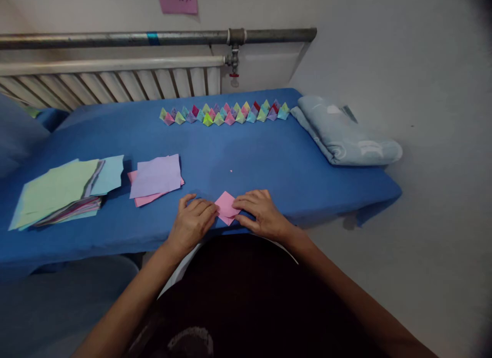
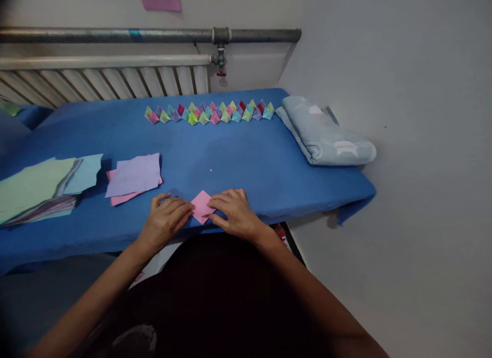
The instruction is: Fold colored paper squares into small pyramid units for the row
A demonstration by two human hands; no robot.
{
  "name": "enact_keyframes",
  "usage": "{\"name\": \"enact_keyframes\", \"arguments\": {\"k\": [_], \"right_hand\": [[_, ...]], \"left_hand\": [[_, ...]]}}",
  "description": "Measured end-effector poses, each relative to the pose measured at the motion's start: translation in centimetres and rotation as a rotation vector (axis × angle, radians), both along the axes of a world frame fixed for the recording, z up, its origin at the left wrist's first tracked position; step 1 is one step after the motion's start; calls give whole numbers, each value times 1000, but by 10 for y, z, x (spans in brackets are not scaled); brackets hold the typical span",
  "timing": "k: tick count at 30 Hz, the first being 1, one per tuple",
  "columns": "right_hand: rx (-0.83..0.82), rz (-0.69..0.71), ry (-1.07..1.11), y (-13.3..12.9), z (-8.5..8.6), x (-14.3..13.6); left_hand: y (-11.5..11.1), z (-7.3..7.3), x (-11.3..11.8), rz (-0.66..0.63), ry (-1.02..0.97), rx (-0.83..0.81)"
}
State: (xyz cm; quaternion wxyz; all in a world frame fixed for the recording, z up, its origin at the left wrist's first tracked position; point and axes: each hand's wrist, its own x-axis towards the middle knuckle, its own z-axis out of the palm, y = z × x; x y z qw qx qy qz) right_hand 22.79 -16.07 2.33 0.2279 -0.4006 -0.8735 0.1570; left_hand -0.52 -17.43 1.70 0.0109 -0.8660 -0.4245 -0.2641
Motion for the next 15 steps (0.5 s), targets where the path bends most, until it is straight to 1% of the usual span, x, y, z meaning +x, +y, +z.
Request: {"name": "enact_keyframes", "arguments": {"k": [6,11,15], "right_hand": [[16,-24,28,0,1,-2],[20,-51,31,1,-3,0],[13,-55,36,3,-8,1]], "left_hand": [[-5,-10,4,80,-32,70],[-5,-11,4,92,-33,91],[-5,-11,5,110,-52,61]]}}
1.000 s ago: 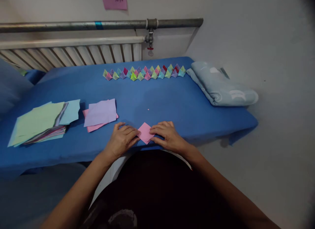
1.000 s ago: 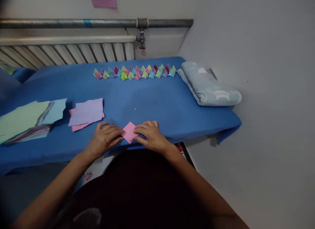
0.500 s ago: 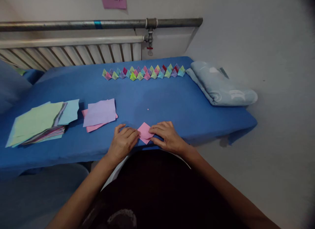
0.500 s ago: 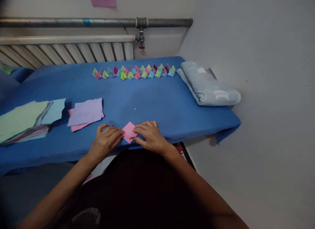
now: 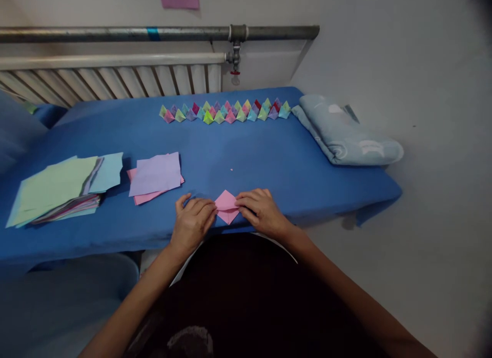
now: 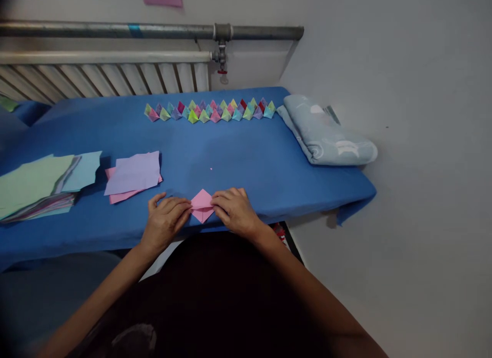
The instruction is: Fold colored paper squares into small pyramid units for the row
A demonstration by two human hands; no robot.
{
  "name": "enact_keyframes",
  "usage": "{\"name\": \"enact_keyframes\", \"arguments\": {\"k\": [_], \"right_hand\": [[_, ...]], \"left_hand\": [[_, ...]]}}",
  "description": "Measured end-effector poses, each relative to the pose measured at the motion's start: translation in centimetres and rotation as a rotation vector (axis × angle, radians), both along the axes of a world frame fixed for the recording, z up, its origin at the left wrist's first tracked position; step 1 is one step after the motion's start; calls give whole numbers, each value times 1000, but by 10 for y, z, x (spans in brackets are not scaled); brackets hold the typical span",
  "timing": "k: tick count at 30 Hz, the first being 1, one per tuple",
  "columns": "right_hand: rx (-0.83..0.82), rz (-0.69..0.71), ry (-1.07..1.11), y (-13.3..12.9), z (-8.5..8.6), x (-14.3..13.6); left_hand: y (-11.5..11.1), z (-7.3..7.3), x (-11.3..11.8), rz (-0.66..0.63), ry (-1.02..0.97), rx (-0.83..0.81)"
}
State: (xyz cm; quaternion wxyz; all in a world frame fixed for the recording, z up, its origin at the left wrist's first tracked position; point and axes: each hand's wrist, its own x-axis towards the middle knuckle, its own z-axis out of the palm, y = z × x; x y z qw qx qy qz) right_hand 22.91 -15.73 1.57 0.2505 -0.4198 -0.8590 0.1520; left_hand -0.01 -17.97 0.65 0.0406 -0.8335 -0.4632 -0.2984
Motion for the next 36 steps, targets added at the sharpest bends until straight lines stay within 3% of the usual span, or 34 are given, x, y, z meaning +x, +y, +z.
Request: {"name": "enact_keyframes", "arguments": {"k": [18,36], "right_hand": [[-119,-270,96,1,3,-13],[-123,-372,82,3,3,-21]], "left_hand": [[7,7,6,225,-141,-318],[14,14,12,327,-94,-413]]}}
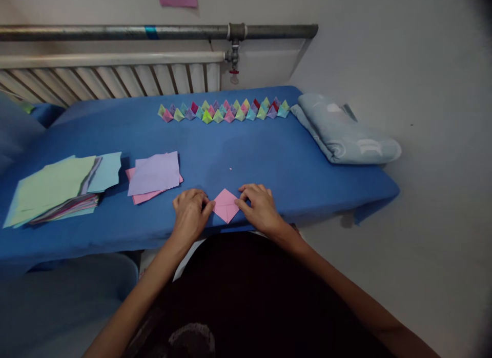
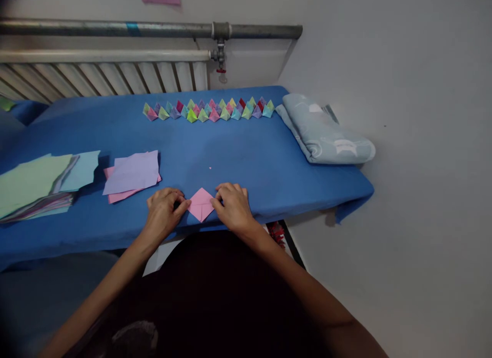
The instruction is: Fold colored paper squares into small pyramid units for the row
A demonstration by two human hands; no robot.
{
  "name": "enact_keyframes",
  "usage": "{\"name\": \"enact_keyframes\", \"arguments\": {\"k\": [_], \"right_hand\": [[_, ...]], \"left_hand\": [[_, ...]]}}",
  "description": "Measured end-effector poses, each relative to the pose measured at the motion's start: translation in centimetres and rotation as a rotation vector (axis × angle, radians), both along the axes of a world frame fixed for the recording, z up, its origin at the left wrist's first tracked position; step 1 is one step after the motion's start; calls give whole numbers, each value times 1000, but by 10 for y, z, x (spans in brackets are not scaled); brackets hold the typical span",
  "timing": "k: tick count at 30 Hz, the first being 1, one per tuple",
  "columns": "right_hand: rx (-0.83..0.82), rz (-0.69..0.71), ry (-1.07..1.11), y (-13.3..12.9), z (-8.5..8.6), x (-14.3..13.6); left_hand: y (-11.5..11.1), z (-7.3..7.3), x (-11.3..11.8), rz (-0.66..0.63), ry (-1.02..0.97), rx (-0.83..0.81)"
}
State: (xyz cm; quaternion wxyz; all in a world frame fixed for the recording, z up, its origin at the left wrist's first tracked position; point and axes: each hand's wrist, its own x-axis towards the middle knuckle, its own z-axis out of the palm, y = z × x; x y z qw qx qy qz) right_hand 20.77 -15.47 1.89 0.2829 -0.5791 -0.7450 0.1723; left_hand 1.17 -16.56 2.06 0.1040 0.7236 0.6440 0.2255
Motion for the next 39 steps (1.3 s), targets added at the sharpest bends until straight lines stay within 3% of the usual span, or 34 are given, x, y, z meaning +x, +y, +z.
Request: {"name": "enact_keyframes", "arguments": {"k": [12,16,18,22,24,33,39], "right_hand": [[-29,-12,-24,2,-2,2],[-34,-19,-46,2,0,3],[-39,-16,-55,2,1,3],[-34,2,-68,2,1,2],[-27,9,-63,2,0,3],[-38,-13,-42,2,0,18],[-47,-20,-28,1,2,19]], "left_hand": [[-1,3,1,28,71,-22],[-5,3,-1,20,146,54],[-6,3,1,-48,235,136],[-7,3,4,-376,351,218],[-7,3,2,-465,369,229],[-22,4,-21,-403,372,228],[-3,20,-11,-454,372,201]]}}
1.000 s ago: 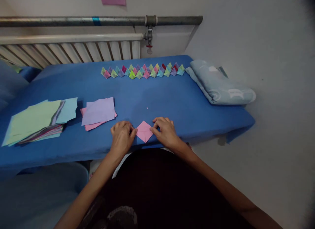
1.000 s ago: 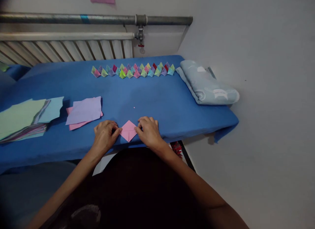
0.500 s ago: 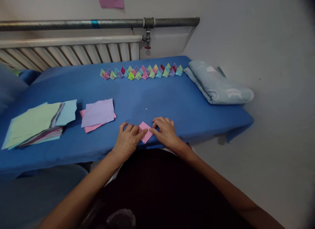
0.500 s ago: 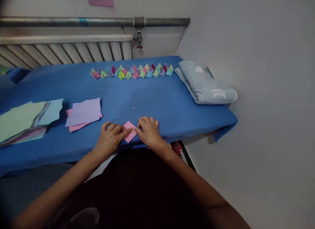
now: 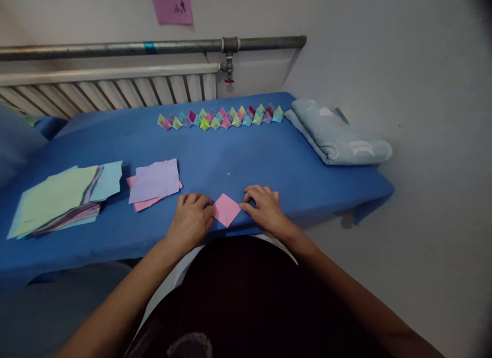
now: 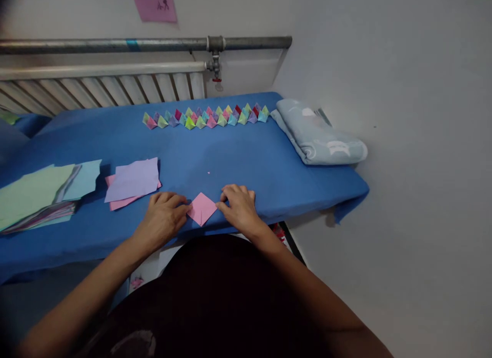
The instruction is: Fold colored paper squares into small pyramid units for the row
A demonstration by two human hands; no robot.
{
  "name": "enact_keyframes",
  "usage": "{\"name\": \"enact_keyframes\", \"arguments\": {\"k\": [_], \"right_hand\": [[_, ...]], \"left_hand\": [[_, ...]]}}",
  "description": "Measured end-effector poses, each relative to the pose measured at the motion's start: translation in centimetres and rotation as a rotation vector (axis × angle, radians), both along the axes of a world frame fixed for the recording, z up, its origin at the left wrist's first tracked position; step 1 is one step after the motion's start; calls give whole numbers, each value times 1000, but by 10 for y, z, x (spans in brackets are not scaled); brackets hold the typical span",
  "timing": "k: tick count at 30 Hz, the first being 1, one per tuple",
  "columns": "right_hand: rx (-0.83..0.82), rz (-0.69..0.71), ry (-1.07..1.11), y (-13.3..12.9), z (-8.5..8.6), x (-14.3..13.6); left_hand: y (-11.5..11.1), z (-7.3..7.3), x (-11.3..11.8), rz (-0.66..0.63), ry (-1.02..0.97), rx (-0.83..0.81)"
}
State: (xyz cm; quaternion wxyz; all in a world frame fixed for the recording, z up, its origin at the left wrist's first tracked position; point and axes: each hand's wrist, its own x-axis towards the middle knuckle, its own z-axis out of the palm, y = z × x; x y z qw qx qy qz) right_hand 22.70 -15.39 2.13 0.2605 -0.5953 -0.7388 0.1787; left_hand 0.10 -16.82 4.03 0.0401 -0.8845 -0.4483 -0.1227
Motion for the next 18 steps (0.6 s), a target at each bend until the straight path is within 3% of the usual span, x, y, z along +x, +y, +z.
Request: {"name": "enact_keyframes", "arguments": {"k": [5,9,18], "right_hand": [[40,6,2,1,-3,0],[50,2,-2,1,-4,0],[67,-1,-8,-1,-5,1]], "left_hand": [[22,5,14,-134,8,-188],[31,3,18,-121,-18,-278],[22,17,2,-172,-51,-417]]}}
